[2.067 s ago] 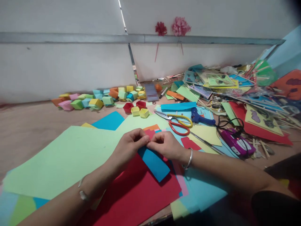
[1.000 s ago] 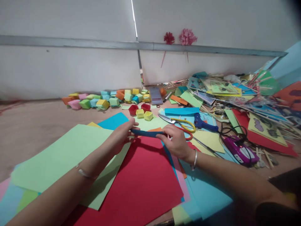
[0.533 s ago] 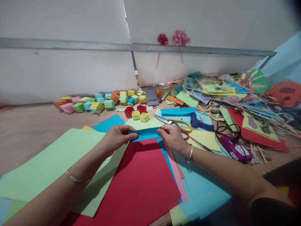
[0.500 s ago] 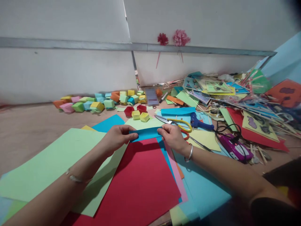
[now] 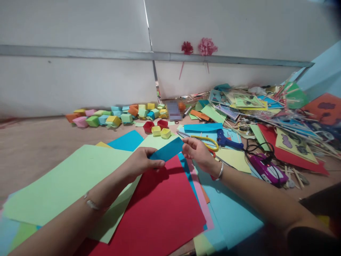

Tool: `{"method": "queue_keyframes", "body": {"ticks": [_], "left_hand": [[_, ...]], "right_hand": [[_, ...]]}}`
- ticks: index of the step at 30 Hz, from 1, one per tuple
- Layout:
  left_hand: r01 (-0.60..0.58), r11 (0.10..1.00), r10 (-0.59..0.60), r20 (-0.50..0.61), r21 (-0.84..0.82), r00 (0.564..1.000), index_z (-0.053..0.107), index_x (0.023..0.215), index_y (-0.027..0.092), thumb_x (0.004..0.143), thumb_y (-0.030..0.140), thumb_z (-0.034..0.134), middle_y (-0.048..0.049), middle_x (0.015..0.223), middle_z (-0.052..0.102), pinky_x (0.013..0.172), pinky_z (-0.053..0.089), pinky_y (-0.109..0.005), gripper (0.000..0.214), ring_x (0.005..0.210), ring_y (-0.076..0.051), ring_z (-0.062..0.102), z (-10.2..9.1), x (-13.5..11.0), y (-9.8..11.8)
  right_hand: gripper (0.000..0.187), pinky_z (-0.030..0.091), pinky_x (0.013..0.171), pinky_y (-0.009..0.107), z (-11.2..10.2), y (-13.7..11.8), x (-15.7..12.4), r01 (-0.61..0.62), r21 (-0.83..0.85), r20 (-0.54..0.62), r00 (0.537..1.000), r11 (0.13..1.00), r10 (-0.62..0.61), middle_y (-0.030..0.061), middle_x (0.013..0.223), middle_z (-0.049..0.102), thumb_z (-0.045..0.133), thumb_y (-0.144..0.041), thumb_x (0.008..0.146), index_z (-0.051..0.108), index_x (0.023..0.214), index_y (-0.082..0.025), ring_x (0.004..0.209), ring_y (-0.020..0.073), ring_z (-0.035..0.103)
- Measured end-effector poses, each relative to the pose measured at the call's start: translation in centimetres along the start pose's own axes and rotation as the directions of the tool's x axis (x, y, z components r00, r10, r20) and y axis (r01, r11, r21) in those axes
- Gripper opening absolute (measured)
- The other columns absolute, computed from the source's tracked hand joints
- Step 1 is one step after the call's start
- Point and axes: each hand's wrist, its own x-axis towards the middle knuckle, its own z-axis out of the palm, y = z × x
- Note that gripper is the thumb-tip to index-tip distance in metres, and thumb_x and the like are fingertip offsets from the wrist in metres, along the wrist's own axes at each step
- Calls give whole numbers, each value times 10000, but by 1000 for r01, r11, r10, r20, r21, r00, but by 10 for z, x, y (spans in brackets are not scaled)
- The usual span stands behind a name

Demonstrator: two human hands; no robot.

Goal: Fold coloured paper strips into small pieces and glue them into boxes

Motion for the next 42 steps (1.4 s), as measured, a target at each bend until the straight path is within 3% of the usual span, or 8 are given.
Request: {"method": "queue_keyframes", "body": {"ticks": [7,18,27,30,33,36,38,42], "left_hand": [[45,991,-26,151,-122,988,678,729,146,559,429,823,20,510,607,490,363,-231,361,485,-115,514,18,-11,2],[73,985,-39,210,-154,977,617,605,160,531,450,869,39,456,564,455,318,-198,392,437,-75,444,4,-4,5],[-54,991,56,14,-120,998,650,659,163,580,455,840,23,541,610,532,375,-216,357,537,-101,500,1,-2,10],[-90,995,88,-51,-47,995,644,638,173,570,492,829,10,533,606,547,400,-246,375,546,-128,514,-1,-6,13],[-129,989,119,-136,-70,984,659,698,193,568,615,785,-20,635,650,589,446,-281,460,611,-167,551,-4,-9,14],[-168,985,163,-120,-40,979,628,665,209,640,718,673,-11,625,607,557,426,-274,511,582,-159,500,-5,-10,14],[-180,983,181,-22,44,983,607,647,211,670,698,652,-1,604,587,548,416,-269,489,576,-161,490,-6,-9,12],[-214,943,173,172,256,970,670,866,221,682,559,658,-8,733,668,613,458,-279,385,681,-205,590,-6,-3,2]], "right_hand": [[349,438,619,274,24,2,-16,-93,258,155,986,962,53,2,737,598,799,-412,653,573,772,-175,649,126,530],[383,295,473,213,-1,-10,2,-51,388,-24,998,920,66,-125,498,453,734,-270,657,537,976,-190,445,71,410],[364,313,492,219,-9,-18,14,-7,254,-75,997,967,26,-97,511,513,678,-294,703,528,1011,-172,471,86,452],[259,302,491,215,-35,-46,9,51,178,-165,986,983,-21,-83,521,519,601,-314,787,539,996,-174,467,78,427],[163,356,527,224,-71,-77,-16,161,-173,-280,938,972,-205,-69,566,522,548,-284,846,551,974,-183,506,89,460],[149,409,593,248,-94,-86,-61,6,-696,-163,973,718,-166,-12,690,614,493,-245,906,591,994,-177,615,126,561],[189,432,701,250,-98,-75,-91,-129,-961,-132,991,245,1,31,852,678,454,-222,952,624,1023,-182,774,141,617],[130,408,695,263,-91,-37,-126,-221,-975,-220,968,-7,118,102,853,676,533,-112,880,661,880,-134,836,193,624]]}}
